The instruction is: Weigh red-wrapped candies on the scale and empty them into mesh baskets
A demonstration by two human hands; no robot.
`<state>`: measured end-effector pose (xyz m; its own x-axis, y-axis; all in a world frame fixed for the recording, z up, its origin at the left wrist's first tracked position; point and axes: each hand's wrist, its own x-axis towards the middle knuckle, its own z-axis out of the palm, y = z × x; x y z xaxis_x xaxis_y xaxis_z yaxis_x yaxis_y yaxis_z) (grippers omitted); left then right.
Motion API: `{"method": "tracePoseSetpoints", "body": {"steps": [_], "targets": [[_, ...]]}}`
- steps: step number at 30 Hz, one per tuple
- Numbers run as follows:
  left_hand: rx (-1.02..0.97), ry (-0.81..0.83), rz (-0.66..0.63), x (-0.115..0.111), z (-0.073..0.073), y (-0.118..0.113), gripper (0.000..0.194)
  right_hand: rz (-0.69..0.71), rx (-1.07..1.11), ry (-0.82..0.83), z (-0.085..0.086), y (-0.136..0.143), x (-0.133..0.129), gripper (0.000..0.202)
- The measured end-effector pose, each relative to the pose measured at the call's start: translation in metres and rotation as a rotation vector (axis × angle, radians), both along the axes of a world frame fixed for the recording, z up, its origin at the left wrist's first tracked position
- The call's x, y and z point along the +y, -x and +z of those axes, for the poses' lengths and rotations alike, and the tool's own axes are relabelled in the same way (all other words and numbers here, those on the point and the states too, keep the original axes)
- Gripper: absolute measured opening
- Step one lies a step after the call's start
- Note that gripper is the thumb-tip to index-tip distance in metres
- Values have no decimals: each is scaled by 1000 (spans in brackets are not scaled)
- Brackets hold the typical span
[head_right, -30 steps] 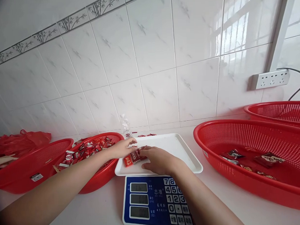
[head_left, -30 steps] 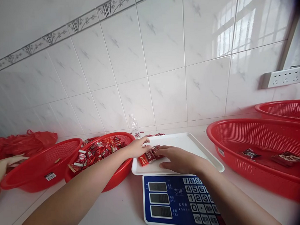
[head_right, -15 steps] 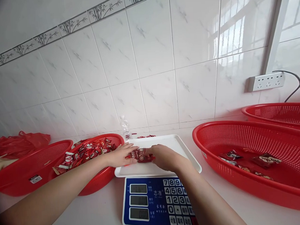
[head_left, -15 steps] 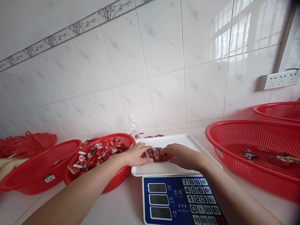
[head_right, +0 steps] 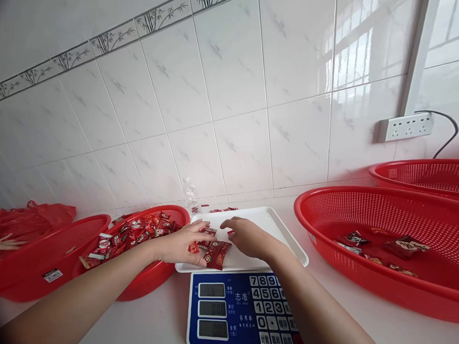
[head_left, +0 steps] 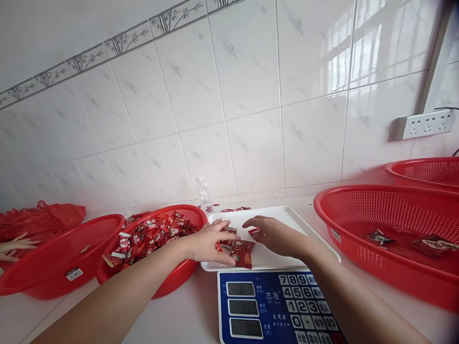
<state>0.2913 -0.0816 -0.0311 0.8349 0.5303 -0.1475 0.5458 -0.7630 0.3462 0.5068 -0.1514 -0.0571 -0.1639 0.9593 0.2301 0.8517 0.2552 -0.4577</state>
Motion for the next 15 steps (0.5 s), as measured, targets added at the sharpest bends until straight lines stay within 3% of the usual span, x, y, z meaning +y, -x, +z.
{"method": "tracePoseSetpoints", "body": {"steps": [3,7,9,15], "targets": [[-110,-119,106,2,-1,7,60,26,-22,49,5,2,-6,40],[-94,-333,282,3,-11,12,31,-7,-89,140,10,2,-13,45],[-92,-369,274,1,-16,9,19,6,-71,130,9,6,-13,46],[-200,-441,204,7,-21,-5,12,67,-33,-38,6,24,-13,41]]}}
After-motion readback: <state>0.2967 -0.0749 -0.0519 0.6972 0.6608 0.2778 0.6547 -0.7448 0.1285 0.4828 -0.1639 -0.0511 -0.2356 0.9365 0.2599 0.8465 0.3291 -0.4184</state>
